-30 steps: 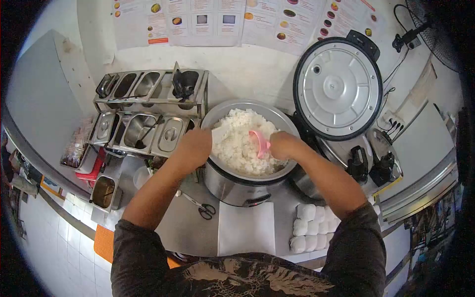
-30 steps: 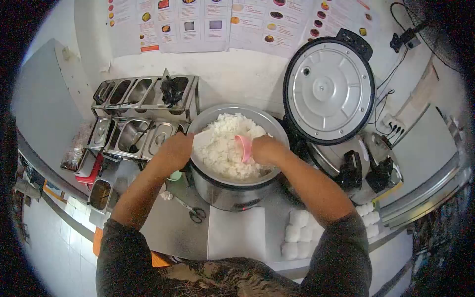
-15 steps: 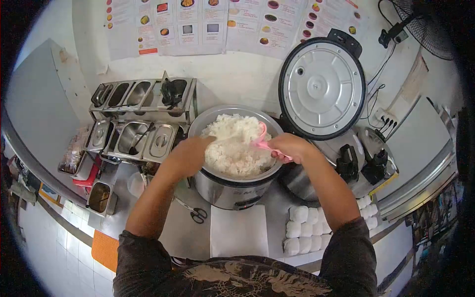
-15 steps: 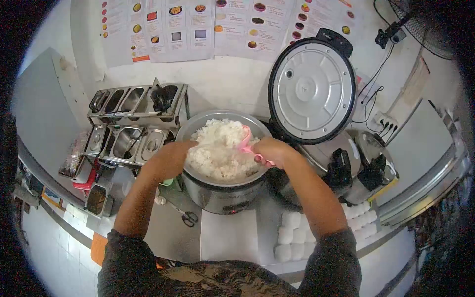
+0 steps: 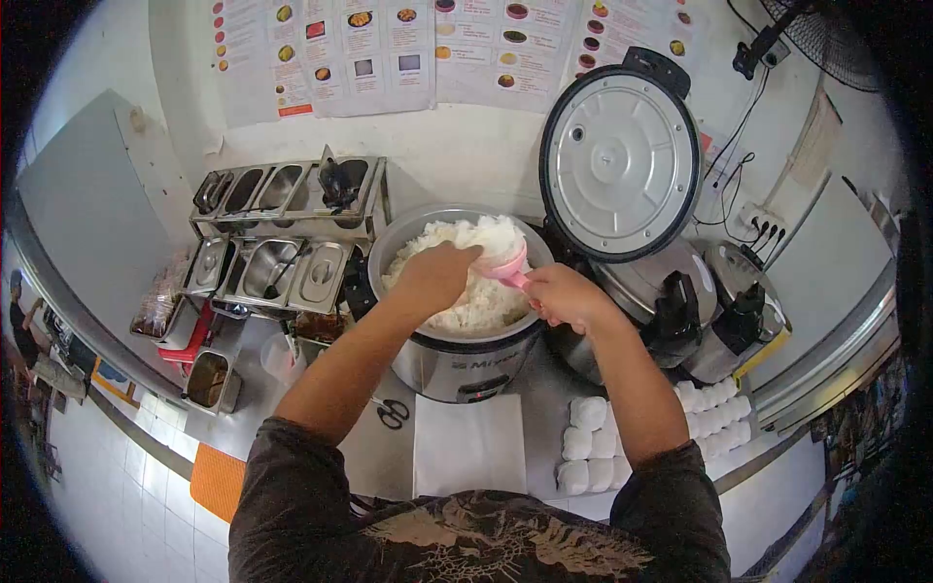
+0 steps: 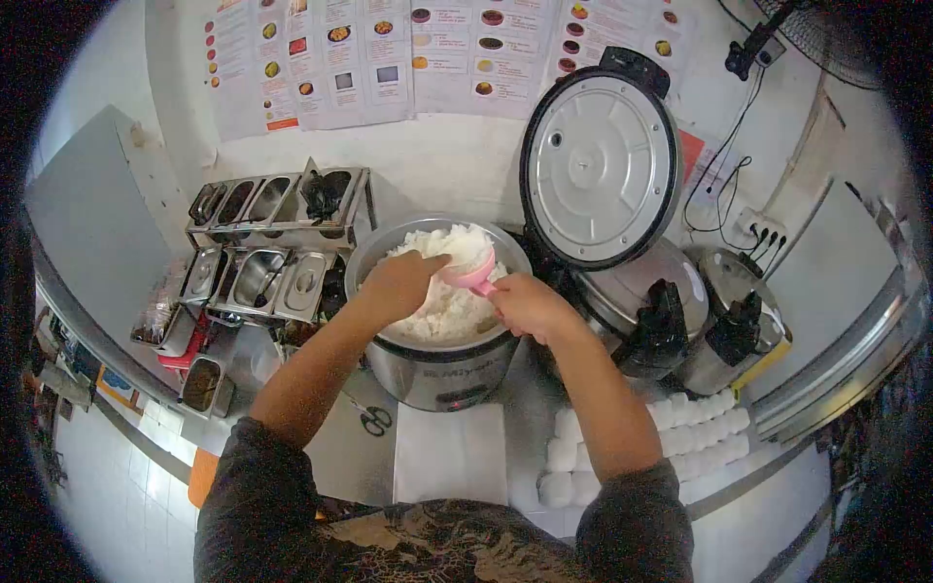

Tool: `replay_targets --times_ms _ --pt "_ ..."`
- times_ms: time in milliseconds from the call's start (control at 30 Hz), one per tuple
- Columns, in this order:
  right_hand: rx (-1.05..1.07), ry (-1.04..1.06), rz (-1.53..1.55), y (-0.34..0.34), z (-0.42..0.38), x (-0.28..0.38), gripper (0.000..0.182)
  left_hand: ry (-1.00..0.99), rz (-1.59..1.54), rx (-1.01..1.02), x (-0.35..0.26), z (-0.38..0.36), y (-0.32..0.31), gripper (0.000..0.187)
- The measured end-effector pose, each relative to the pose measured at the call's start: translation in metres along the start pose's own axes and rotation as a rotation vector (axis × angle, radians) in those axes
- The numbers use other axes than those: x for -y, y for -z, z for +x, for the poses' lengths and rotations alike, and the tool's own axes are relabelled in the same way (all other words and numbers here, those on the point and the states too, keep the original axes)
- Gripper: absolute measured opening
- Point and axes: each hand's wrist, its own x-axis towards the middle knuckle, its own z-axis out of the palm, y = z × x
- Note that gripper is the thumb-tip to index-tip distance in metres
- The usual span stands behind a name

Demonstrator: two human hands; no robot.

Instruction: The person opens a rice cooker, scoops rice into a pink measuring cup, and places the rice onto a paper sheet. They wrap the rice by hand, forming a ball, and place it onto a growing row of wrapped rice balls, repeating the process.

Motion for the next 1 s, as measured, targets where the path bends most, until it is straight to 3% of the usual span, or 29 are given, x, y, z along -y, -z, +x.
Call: replay_targets --times_ms 233,367,433,533,733,800,900,1000 --pt "0.025 -0.013 0.175 0.014 0.003 -0.016 0.023 -0.058 -0.023 -0.004 0.023 0.006 -0.012 0.049" --pt "0.019 -0.008 -0.019 0.017 -0.005 -0.007 0.021 -0.119 -0.12 0.208 -0.01 -0.018 -0.003 0.051" --pt "0.012 0.009 -0.046 0.014 -0.004 -0.007 0.02 -0.174 -0.237 0.168 0.002 -0.02 -0.015 0.049" --pt "-0.112 0.129 -0.372 -0.003 -0.013 0.003 0.019 -0.14 -0.322 0.139 0.009 -0.022 -0.021 0.046" --pt "0.228 -0.055 0.115 0.021 0.027 -0.029 0.021 -0.134 -0.117 -0.002 0.031 -0.029 -0.009 0.046" --pt "0.19 -0.071 0.015 0.023 0.028 -0.025 0.022 -0.054 -0.13 0.015 0.021 -0.041 0.014 0.047" --pt "0.162 -0.048 -0.066 0.012 0.018 -0.009 0.022 -0.098 -0.102 0.072 -0.005 -0.04 0.001 0.045" --pt "0.146 0.01 -0.008 0.001 0.005 0.003 0.022 0.039 -0.082 -0.019 -0.016 -0.036 -0.004 0.047"
